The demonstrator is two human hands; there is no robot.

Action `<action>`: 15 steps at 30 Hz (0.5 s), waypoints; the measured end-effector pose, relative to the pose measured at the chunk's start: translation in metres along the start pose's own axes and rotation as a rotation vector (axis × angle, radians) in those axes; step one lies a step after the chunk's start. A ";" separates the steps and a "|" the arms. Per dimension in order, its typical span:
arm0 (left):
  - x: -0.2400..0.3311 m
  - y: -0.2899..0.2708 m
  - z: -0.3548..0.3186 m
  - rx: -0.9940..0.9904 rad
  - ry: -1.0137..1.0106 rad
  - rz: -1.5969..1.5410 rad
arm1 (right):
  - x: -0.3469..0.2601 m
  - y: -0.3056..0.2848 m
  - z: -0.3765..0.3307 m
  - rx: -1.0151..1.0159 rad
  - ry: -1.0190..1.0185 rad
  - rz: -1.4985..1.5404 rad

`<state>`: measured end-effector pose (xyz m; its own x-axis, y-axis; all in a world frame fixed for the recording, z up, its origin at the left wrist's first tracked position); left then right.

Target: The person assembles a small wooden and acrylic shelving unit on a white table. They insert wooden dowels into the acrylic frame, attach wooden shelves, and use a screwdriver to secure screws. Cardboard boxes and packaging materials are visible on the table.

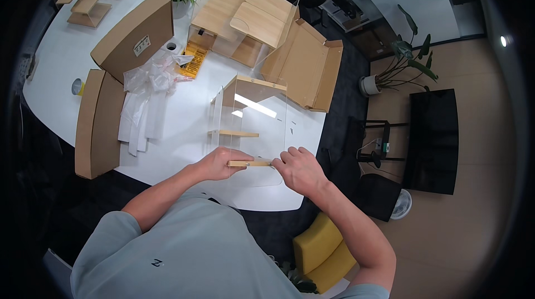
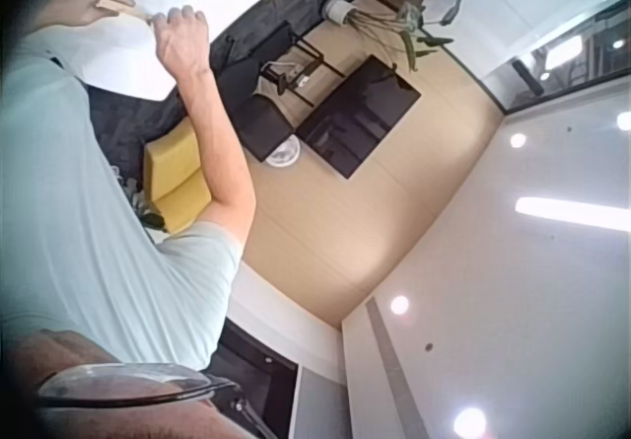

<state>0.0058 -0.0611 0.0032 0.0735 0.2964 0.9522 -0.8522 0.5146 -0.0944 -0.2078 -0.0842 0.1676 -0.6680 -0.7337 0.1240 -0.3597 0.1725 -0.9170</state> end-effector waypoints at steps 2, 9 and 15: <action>0.001 0.000 -0.001 0.002 -0.001 -0.004 | 0.000 -0.002 0.000 0.013 0.010 0.014; 0.001 0.001 0.000 0.007 0.000 -0.006 | 0.000 0.000 -0.002 -0.001 0.013 0.014; -0.002 0.002 -0.001 -0.007 -0.022 -0.006 | -0.003 -0.003 0.002 0.002 -0.058 -0.067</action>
<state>0.0044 -0.0599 0.0011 0.0674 0.2758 0.9588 -0.8483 0.5217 -0.0904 -0.2036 -0.0837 0.1696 -0.6040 -0.7802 0.1627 -0.4007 0.1208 -0.9082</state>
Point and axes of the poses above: each hand's wrist, its own z-axis towards the middle knuckle, its own y-axis out of the palm, x = y × z, the point moved 2 cm from there along z, towards the middle knuckle, and after that the axes turned 6 degrees about y, right-handed, at the moved point
